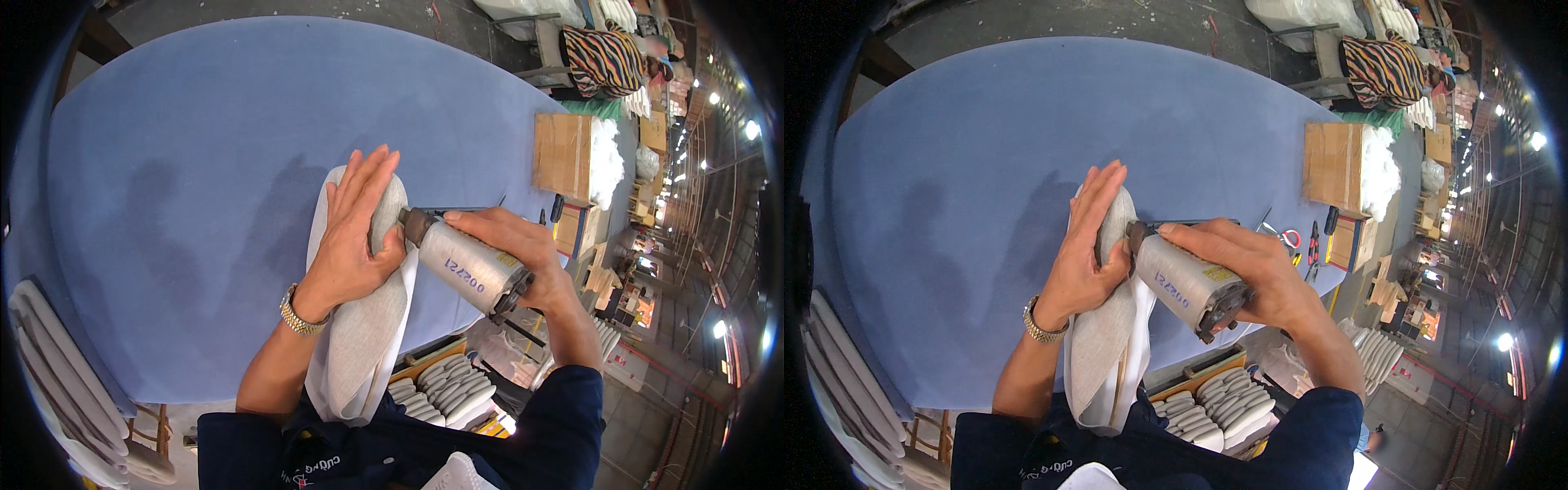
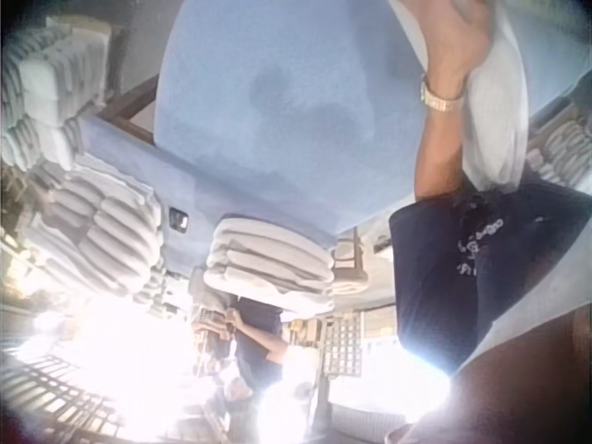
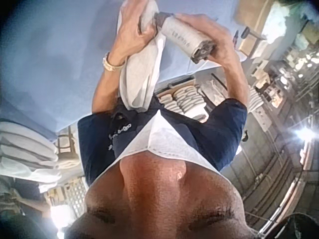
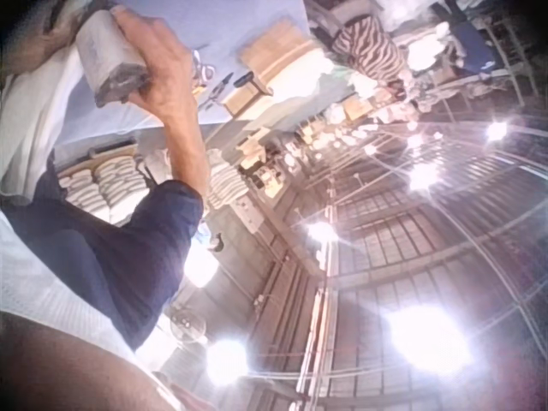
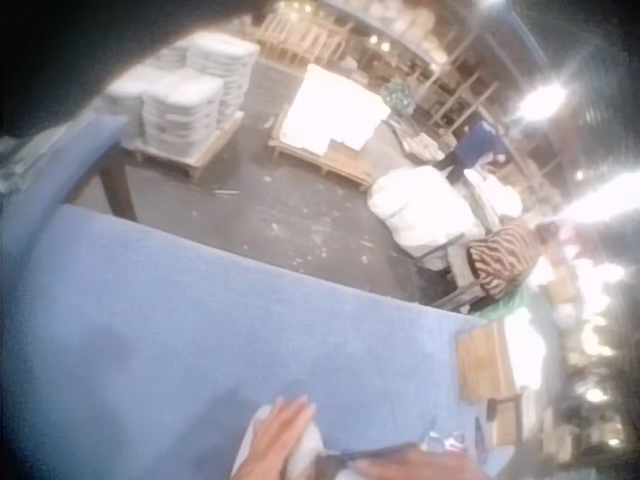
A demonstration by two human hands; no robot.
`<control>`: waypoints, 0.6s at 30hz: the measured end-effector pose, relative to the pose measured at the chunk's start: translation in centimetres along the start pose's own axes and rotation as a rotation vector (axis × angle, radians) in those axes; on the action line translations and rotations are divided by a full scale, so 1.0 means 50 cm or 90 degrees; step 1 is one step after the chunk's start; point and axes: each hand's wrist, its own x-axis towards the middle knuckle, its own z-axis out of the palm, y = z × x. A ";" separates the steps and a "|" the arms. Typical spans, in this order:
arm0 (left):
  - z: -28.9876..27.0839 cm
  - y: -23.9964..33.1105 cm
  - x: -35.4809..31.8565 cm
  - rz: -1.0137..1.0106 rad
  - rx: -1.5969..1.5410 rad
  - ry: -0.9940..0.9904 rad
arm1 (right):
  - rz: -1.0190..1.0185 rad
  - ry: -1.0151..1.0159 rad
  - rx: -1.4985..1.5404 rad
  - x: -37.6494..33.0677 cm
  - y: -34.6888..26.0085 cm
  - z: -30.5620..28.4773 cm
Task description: The person folds and staples a white fabric cover onto a cushion using a pneumatic staple gun, then trims excess fabric with a utility knife. They repeat the process on another cushion and stack the finished items on a nearby pile.
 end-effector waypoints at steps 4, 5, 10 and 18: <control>-0.002 -0.008 0.001 0.009 -0.012 -0.017 | 0.028 -0.078 0.002 0.015 0.002 -0.013; -0.003 -0.010 0.003 0.013 -0.018 -0.023 | 0.040 -0.094 0.003 0.020 0.004 -0.016; -0.011 -0.015 0.010 0.023 -0.018 -0.052 | 0.057 -0.143 0.018 0.035 0.006 -0.022; -0.048 -0.057 0.049 0.075 -0.047 -0.106 | 0.065 -0.118 0.032 0.048 0.018 -0.010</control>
